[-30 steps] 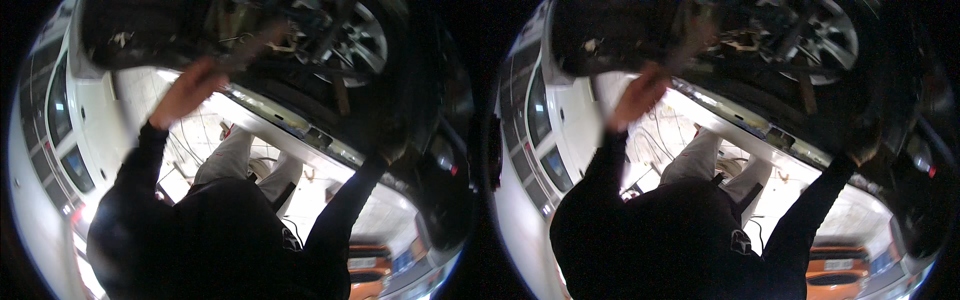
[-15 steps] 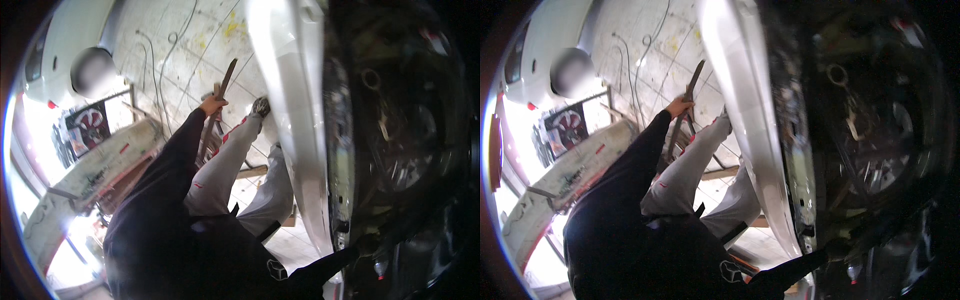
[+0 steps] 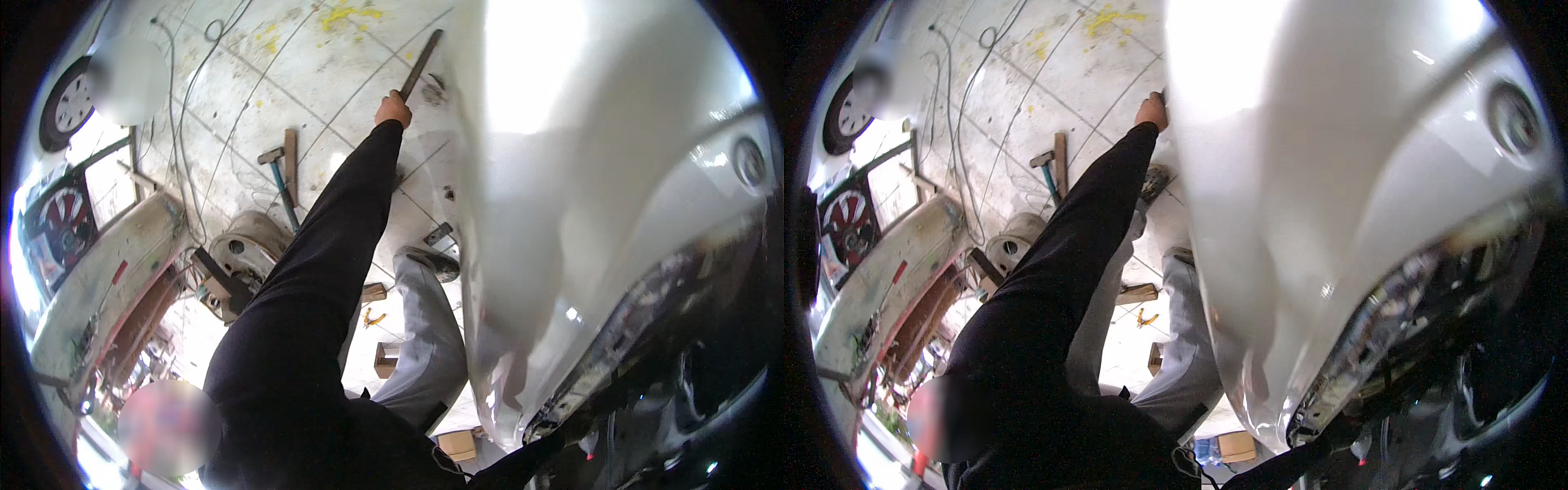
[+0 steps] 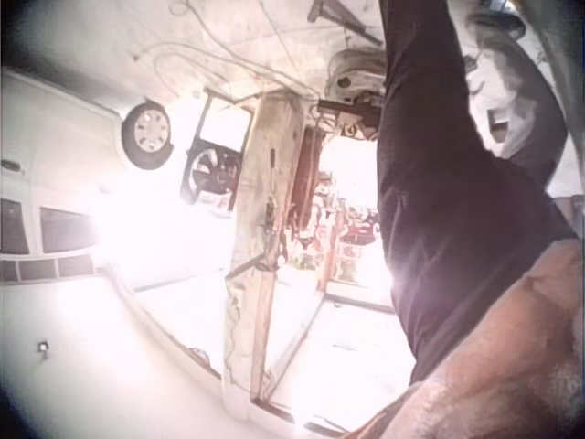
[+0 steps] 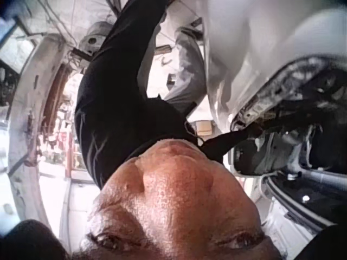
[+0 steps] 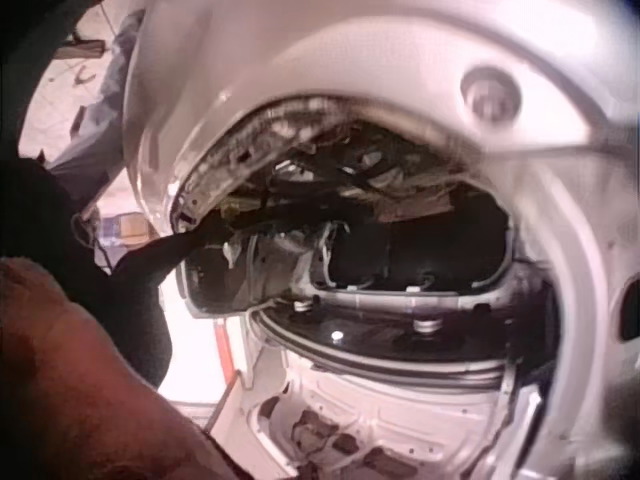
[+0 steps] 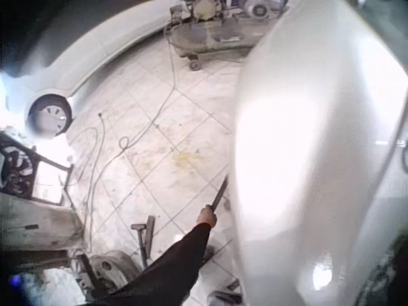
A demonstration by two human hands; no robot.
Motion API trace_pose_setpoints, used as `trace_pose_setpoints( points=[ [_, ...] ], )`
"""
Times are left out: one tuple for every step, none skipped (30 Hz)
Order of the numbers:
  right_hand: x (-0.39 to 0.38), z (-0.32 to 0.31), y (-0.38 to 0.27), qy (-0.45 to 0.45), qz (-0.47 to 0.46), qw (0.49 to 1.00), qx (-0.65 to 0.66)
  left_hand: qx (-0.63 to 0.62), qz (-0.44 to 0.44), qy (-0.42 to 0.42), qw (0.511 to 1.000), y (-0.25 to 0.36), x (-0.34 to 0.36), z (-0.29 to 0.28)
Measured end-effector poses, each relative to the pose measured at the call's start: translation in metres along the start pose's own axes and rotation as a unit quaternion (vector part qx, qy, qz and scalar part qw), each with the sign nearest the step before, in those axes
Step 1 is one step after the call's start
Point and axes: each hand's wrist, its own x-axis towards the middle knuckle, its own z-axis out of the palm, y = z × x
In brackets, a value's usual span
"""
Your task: The person removes a silver car bumper, then uses a hammer and a metal bar to tap and align the bumper's edge. They reposition the bumper onto the car and press along the seam to fit it back in place.
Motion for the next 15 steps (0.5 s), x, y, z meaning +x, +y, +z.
trace_pose_setpoints(
  points=[
    [0.003,0.025,-0.001,0.0,-0.052,0.995,-0.089,0.017,0.033,0.023,0.999,0.0,0.018,-0.005],
    [0.064,0.059,-0.042,-0.112,-0.049,0.982,-0.142,0.048,0.048,0.079,0.995,-0.033,0.038,-0.045],
    [0.054,0.005,0.009,-0.236,0.024,0.965,-0.11,0.018,0.092,0.021,0.995,0.001,0.022,0.004],
    [0.035,0.052,0.103,-0.108,-0.002,0.986,-0.129,-0.005,0.119,-0.043,0.992,-0.007,-0.01,0.052],
    [0.027,0.092,-0.017,-0.097,0.116,0.978,0.141,0.077,0.177,-0.006,0.981,-0.002,-0.007,-0.018],
    [0.017,0.093,-0.048,-0.081,0.178,0.947,0.254,0.123,0.222,-0.037,0.967,0.006,-0.03,-0.025],
    [0.023,0.094,-0.066,-0.064,0.226,0.911,0.338,0.163,0.257,-0.071,0.95,0.009,-0.059,-0.035],
    [0.025,0.09,-0.061,-0.04,0.271,0.871,0.408,0.2,0.293,-0.118,0.928,0.017,-0.1,-0.048],
    [0.065,0.089,-0.061,0.004,0.289,0.82,0.495,0.235,0.31,-0.144,0.91,0.007,-0.137,-0.075],
    [0.071,0.087,-0.059,0.016,0.318,0.753,0.576,0.29,0.343,-0.189,0.873,0.006,-0.178,-0.093],
    [0.028,0.081,-0.054,0.016,0.377,0.68,0.628,0.372,0.401,-0.264,0.794,0.023,-0.226,-0.099],
    [0.03,0.081,-0.058,0.016,0.404,0.599,0.691,0.419,0.454,-0.317,0.72,0.029,-0.269,-0.117],
    [0.044,0.071,-0.068,0.028,0.407,0.616,0.674,0.442,0.491,-0.368,0.654,0.039,-0.31,-0.142],
    [0.058,0.064,-0.087,0.027,0.412,0.624,0.663,0.322,0.401,-0.497,0.699,0.014,-0.311,-0.175],
    [0.066,0.052,-0.086,0.039,0.405,0.691,0.598,0.226,0.26,-0.59,0.73,0.047,-0.351,-0.193]
  ],
)
